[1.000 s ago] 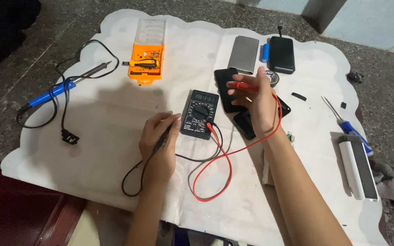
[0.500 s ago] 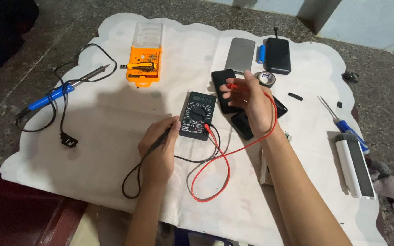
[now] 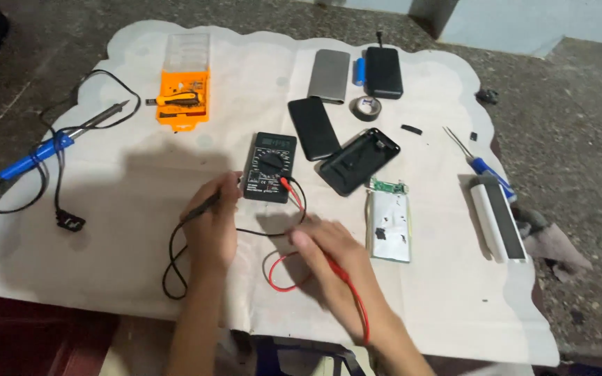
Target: Using a digital multimeter to test voltage and continuity on a mobile phone circuit board and battery.
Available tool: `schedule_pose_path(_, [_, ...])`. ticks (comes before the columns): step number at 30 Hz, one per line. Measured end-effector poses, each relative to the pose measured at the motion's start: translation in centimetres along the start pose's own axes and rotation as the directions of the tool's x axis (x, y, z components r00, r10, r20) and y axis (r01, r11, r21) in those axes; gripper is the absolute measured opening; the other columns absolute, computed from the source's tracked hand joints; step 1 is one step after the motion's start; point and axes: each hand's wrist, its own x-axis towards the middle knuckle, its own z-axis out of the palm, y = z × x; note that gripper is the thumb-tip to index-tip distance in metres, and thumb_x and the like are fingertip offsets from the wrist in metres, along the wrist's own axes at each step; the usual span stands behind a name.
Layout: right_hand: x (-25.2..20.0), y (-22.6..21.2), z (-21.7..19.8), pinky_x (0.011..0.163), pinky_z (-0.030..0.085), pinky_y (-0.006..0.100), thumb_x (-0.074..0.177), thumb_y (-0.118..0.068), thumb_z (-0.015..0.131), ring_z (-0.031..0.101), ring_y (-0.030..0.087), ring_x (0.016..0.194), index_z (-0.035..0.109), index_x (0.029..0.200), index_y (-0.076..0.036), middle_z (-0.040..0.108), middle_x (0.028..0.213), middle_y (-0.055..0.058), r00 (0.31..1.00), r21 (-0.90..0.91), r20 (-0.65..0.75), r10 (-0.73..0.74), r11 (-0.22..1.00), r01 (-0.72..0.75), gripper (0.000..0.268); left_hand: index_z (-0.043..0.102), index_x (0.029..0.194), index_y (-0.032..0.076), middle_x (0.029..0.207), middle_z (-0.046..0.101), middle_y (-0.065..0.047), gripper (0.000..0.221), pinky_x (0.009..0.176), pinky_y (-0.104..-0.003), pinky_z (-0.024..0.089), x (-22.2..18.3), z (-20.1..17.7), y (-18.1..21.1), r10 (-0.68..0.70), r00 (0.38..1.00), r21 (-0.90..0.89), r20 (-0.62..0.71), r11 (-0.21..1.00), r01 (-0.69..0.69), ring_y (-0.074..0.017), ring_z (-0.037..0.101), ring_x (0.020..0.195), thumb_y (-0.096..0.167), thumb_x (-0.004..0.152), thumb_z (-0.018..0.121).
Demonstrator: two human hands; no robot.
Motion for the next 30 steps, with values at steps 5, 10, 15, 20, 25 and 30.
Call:
schedule_pose_path(5, [-5.1, -0.6, -1.0, 0.091, 0.042, 0.028, 0.101, -0.032, 0.050, 0.067, 0.016, 0.097, 0.081, 0.098, -0.003, 0.078, 0.100, 0.006, 0.928, 0.201, -0.169, 0.333, 0.933, -0.298, 0.042, 0.076, 0.103, 0.007, 0.087, 0.071, 0.001, 0.031, 0.076, -0.026, 0.050, 0.0, 0.1, -0.2, -0.053, 0.998, -0.085, 0.036, 0.995, 0.056, -0.0091, 0.064, 0.086, 0.033, 0.103, 0.059])
schedule_pose_path(10, [-9.1, 0.7, -1.5, 0.069, 0.048, 0.044, 0.094, -0.023, 0.059, 0.066, 0.038, 0.083, 0.079, 0.094, 0.024, 0.071, 0.084, 0.033, 0.593, 0.726, -0.123, 0.796, 0.480, -0.493, 0.051, 0.076, 0.110, 0.007, 0.091, 0.073, -0.004, 0.037, 0.071, -0.027, 0.053, 0.0, 0.0, 0.2, -0.049, 0.995, -0.031, 0.087, 0.998, 0.052, -0.0117, 0.067, 0.086, 0.038, 0.102, 0.057])
schedule_pose_path(15, [-14.1, 5.7, -3.7, 0.090, 0.069, 0.047, 0.090, -0.017, 0.062, 0.087, 0.047, 0.087, 0.081, 0.094, 0.029, 0.087, 0.088, 0.041, 0.823, 0.726, -0.057, 0.566, 0.589, -0.354, 0.049, 0.076, 0.112, 0.008, 0.086, 0.070, 0.000, 0.031, 0.063, -0.024, 0.046, -0.5, -0.2, 1.2, 0.031, 0.998, 0.006, 0.049, 0.999, -0.032, -0.0091, 0.058, 0.073, 0.031, 0.107, 0.055])
schedule_pose_path(20, [-14.0, 5.1, -5.9, 0.064, 0.053, 0.030, 0.088, -0.015, 0.068, 0.070, 0.023, 0.066, 0.091, 0.087, 0.009, 0.096, 0.094, 0.020, 0.794, 0.438, -0.251, 0.553, 0.797, -0.417, 0.033, 0.071, 0.116, 0.002, 0.107, 0.071, -0.013, 0.032, 0.087, -0.034, 0.056, -1.3, 0.5, 4.2, 0.318, 0.940, -0.026, 0.121, 0.948, -0.317, -0.0210, 0.069, 0.099, 0.022, 0.109, 0.047])
schedule_pose_path(25, [-10.9, 4.4, -10.1, 0.084, 0.046, 0.022, 0.095, -0.030, 0.054, 0.070, 0.012, 0.087, 0.093, 0.102, -0.011, 0.083, 0.095, -0.002, 0.865, 0.049, -0.239, 0.441, 0.895, -0.443, 0.044, 0.072, 0.112, 0.006, 0.113, 0.072, -0.010, 0.039, 0.095, -0.036, 0.050, -1.4, 5.2, 7.3, 0.414, 0.889, -0.077, 0.197, 0.910, -0.407, -0.0242, 0.068, 0.107, 0.033, 0.107, 0.045])
schedule_pose_path(30, [-3.6, 4.7, -12.9, 0.069, 0.056, 0.030, 0.095, -0.009, 0.055, 0.072, 0.021, 0.087, 0.076, 0.115, 0.003, 0.081, 0.106, 0.017, 0.898, 0.212, -0.377, 0.226, 0.965, -0.154, 0.031, 0.071, 0.113, 0.010, 0.105, 0.070, -0.002, 0.022, 0.075, -0.026, 0.055, -0.7, 11.3, 6.2, 0.297, 0.857, -0.187, 0.421, 0.953, -0.239, -0.0123, 0.067, 0.085, 0.021, 0.104, 0.054])
